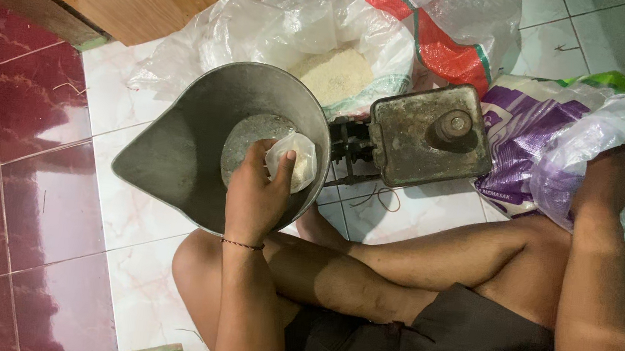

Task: The person fills small plastic bags with rice by scooping it from a large sack using a metal tin and then placing the bags into a larger metal container.

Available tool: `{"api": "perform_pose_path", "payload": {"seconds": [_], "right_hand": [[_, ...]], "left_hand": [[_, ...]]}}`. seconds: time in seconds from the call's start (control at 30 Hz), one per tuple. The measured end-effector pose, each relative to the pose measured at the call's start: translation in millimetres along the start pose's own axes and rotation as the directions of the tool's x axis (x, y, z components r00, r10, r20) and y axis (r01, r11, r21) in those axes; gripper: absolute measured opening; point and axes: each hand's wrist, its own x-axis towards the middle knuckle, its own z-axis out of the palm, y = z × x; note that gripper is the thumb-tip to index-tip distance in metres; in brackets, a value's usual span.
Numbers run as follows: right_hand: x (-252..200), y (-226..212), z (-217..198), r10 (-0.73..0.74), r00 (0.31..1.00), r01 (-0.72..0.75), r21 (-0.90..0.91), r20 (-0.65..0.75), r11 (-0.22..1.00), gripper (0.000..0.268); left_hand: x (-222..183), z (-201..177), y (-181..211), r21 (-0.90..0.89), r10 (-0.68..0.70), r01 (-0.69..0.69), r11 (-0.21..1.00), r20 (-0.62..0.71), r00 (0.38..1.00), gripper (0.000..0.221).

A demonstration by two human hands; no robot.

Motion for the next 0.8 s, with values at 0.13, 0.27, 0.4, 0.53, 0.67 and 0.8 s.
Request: {"api": "perform_pose_path", "payload": {"seconds": [0.13, 0.27, 0.4, 0.53, 0.67, 0.8], "right_hand": [[0.2, 1.6, -0.9, 0.001, 1.000, -0.001, 0.019, -0.016, 1.000, 0.043], [0.9, -1.5, -0.2, 0.002, 1.000, 0.000, 0.039, -0.026, 0.999, 0.041], [0.1, -1.6, -0.7, -0.003, 0.999, 0.005, 0.051, -0.035, 0.999, 0.040], [-1.2, 1.0, 0.5, 0.000, 0.999, 0.004, 0.072, -0.044, 0.997, 0.038], [-2.1, 2.0, 2.5, 0.003, 0.999, 0.002, 0.093, -0.054, 0.996, 0.036], [-3.7, 2.1, 4.9, 0.005, 0.998, 0.001, 0.108, -0.060, 0.994, 0.035]], "left_hand": [[-0.8, -1.7, 3.3, -0.015, -0.011, 0.012, 1.000, 0.010, 1.000, 0.040], [-2.7, -3.7, 4.8, 0.000, -0.016, 0.016, 1.000, 0.017, 1.000, 0.040], [-1.9, -2.1, 2.9, -0.001, -0.014, 0.014, 1.000, 0.011, 1.000, 0.040], [-2.5, -2.6, 2.3, -0.025, 0.000, 0.000, 1.000, 0.004, 1.000, 0.039], [-0.6, 0.4, -2.0, -0.056, 0.018, -0.018, 0.998, -0.010, 1.000, 0.039], [1.2, 1.9, -5.5, -0.070, 0.042, -0.044, 0.997, -0.024, 0.999, 0.039]]}}
